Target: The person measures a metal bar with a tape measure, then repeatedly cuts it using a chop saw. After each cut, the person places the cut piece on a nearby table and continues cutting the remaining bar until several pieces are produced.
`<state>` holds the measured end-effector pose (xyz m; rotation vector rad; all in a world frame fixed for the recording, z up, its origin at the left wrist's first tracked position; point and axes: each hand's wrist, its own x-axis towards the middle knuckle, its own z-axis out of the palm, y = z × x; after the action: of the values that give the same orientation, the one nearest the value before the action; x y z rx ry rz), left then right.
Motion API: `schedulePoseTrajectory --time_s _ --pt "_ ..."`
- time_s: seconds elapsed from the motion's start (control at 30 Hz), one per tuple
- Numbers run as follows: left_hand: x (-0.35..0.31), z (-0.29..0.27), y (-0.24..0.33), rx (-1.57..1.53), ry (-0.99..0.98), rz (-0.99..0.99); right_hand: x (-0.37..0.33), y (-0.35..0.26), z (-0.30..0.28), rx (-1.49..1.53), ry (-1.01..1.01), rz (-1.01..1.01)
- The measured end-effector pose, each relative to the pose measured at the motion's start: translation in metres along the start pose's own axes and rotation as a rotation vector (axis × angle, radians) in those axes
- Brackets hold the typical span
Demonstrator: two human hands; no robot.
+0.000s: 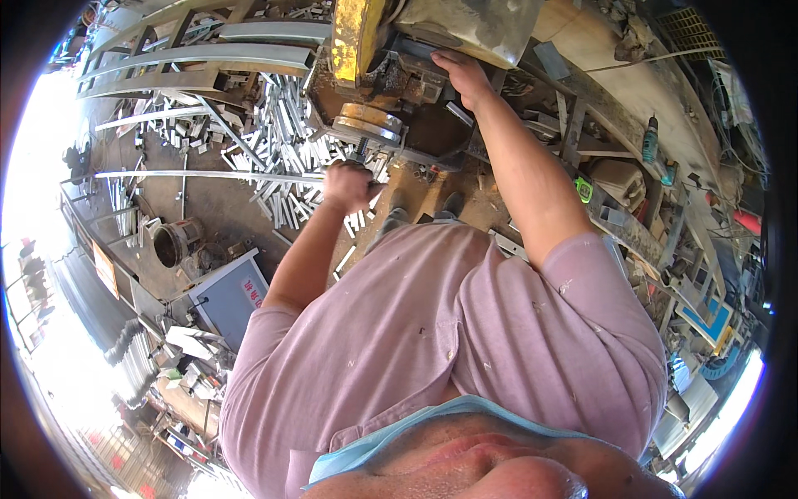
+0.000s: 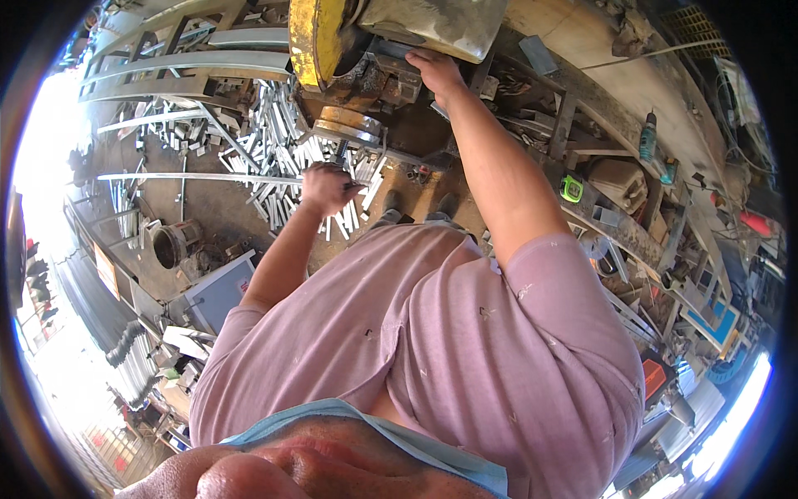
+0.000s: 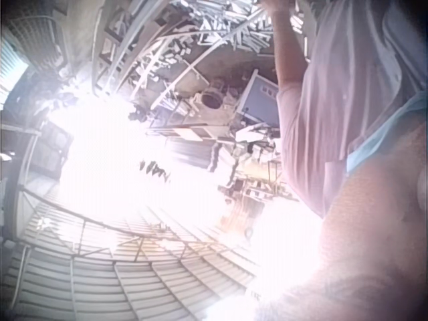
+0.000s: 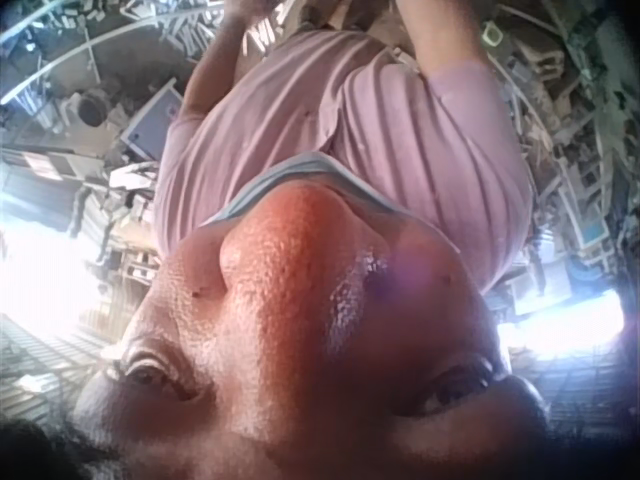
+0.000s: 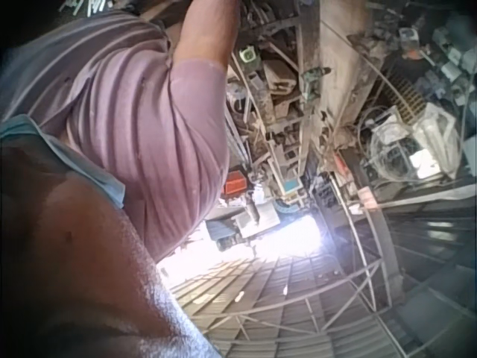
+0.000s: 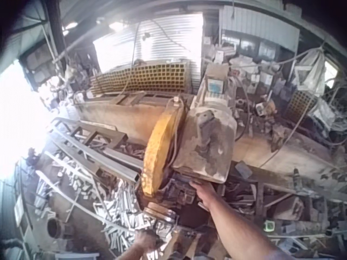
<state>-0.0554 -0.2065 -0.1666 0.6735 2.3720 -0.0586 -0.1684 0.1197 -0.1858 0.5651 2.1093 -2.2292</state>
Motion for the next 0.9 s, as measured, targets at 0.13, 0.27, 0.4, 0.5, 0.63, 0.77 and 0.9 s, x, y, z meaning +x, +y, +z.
schedulePoseTrajectory --time_s 0.13,0.27,0.4,0.5,0.63,0.77,0.9 --pt "0.007 0.022 -0.066 -0.628 0.342 0.006 0.012 0.01 -0.002 0.156 -0.047 0.065" --pt "0.03 0.061 -0.083 -0.715 0.787 0.161 0.009 0.016 -0.018 0.189 -0.014 0.131" --pt "0.039 0.081 -0.086 -0.955 0.793 0.025 -0.008 0.012 -0.042 0.223 -0.047 0.097" --pt "0.04 0.086 -0.088 -1.109 0.803 0.068 -0.03 0.0 -0.063 0.237 0.016 0.134" --pt "0.043 0.09 -0.095 -1.166 0.77 0.104 -0.064 -0.018 -0.106 0.157 0.021 0.138" --pt "0.047 0.096 -0.101 -1.218 0.728 0.025 -0.103 -0.024 -0.165 0.136 0.008 0.098" --pt "0.047 0.098 -0.103 -1.201 0.761 0.001 -0.143 -0.029 -0.244 0.217 0.14 0.118"
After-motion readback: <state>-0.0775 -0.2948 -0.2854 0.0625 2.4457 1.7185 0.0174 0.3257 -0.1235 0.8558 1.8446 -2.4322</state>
